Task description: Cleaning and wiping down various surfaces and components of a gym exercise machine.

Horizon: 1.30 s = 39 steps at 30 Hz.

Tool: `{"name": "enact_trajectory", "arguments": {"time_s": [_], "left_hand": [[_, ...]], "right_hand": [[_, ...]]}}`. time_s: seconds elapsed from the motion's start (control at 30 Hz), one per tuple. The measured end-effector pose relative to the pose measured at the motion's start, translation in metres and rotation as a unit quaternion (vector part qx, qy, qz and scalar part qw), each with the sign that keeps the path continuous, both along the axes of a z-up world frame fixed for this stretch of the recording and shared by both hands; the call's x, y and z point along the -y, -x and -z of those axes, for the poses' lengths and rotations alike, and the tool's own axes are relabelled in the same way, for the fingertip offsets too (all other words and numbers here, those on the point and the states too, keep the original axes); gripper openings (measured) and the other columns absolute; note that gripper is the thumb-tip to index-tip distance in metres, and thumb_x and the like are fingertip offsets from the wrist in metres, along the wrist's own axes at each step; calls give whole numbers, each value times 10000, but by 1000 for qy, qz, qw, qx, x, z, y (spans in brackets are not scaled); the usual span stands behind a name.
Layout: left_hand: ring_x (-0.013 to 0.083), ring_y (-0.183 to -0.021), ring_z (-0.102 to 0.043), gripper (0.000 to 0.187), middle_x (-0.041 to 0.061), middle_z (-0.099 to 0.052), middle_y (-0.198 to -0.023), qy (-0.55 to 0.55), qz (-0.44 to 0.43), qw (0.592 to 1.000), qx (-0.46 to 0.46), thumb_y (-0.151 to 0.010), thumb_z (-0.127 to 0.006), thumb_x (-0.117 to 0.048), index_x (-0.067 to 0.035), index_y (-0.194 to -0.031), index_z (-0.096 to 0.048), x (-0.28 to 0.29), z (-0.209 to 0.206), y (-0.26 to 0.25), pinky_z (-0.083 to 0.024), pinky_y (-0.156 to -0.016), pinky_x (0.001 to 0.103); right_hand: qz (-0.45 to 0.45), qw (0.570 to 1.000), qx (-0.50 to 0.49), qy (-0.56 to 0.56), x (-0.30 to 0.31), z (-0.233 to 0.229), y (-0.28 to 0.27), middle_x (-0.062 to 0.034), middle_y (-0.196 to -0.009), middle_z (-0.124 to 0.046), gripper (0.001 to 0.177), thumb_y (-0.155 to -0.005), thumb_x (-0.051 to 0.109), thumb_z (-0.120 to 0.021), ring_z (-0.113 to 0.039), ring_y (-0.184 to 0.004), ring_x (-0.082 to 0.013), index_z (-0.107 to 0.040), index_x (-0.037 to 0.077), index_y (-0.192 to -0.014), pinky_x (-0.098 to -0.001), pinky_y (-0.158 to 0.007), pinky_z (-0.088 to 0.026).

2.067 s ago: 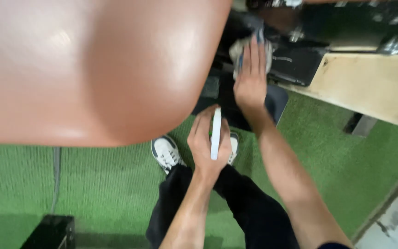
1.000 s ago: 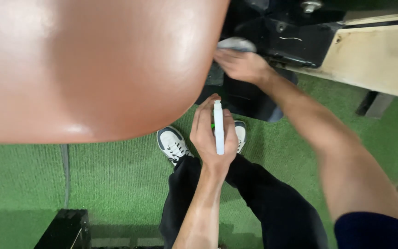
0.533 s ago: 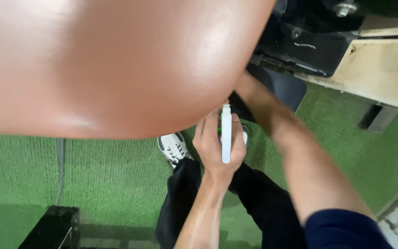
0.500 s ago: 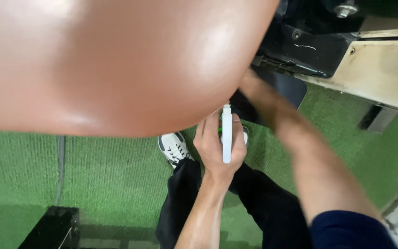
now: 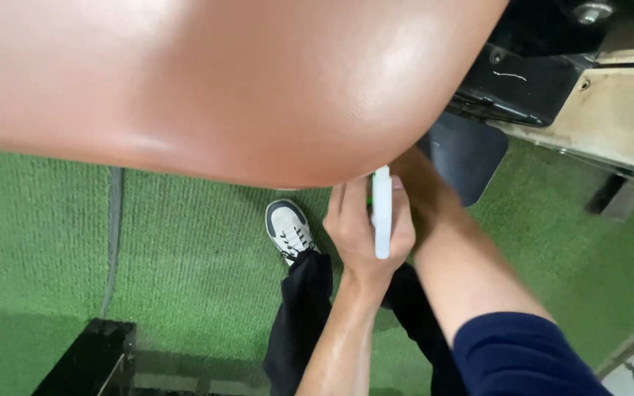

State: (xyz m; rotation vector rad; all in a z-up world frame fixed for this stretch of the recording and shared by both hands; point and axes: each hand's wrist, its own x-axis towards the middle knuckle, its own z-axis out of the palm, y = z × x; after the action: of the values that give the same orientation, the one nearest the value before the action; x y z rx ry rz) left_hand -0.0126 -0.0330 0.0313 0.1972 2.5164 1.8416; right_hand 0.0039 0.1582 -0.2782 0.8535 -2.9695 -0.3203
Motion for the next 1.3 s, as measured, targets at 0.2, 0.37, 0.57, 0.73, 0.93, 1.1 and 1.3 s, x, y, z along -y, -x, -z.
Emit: {"name": "enact_trajectory", "arguments": {"time_s": [0.2,0.37,0.57,0.73,0.93,1.1,1.3], "left_hand": [[379,-1007,-719,304,199,-701,-1120,28,10,999,-10,-900,-677,-10,19,-1201,-637,-1,3,-3,-614,-892,404],[364,-978,-724,317,195,-704,-1096,20,14,1000,2,-896,-669,-1,14,-1210,-641,2,0,0,-611,-861,386],[368,-968,-713,397,191,-691,-1136,20,16,1000,-9,-903,-667,-1,20,-1297,-620,1,3,4,-610,-836,385],[396,-971,-705,400,202,-698,-1143,33,18,999,14,-872,-688,-18,21,-1266,-630,0,1,3,-608,-814,399],[364,-1097,-737,273,183,-716,-1181,16,21,1000,9,-909,-668,-21,30,-1174,-631,6,5,-7,-620,-934,369],[370,-1154,-732,276,213,-710,-1201,19,34,999,15,-903,-664,-15,49,-1170,-638,0,8,-11,-607,-1022,406],[370,-1131,-731,281,224,-700,-1203,25,61,998,16,-888,-659,-14,53,-1161,-646,-10,12,-18,-611,-993,399]], "right_hand": [[0,1000,-7,-9,-31,-13,-23,-103,-1509,-579,481,-1014,263,-561,-503,-1407,-242,-635,60,-1443,-406,-1193,-375],[9,1000,-10,-8,-13,-29,49,-99,-1517,-574,489,-1010,269,-559,-498,-1414,-236,-630,64,-1449,-399,-1203,-365],[4,1000,-15,-5,-9,-35,68,-93,-1527,-569,499,-1006,275,-557,-492,-1422,-228,-623,69,-1455,-391,-1215,-353],[6,1000,-8,-4,-10,-44,55,-89,-1534,-564,508,-1002,281,-555,-487,-1429,-221,-617,73,-1461,-384,-1225,-343],[23,1000,1,-15,-40,-57,9,-84,-1544,-559,518,-997,287,-553,-481,-1437,-213,-611,78,-1467,-376,-1238,-330],[-5,997,31,-64,-59,-50,-8,-45,-1504,-571,430,-942,151,-587,-479,-1468,-216,-688,101,-1357,-376,-1296,-308],[-30,971,-2,-236,-55,-55,-19,-68,-1513,-578,408,-893,232,-544,-468,-1414,-173,-731,40,-1201,-311,-1227,-274]]}}
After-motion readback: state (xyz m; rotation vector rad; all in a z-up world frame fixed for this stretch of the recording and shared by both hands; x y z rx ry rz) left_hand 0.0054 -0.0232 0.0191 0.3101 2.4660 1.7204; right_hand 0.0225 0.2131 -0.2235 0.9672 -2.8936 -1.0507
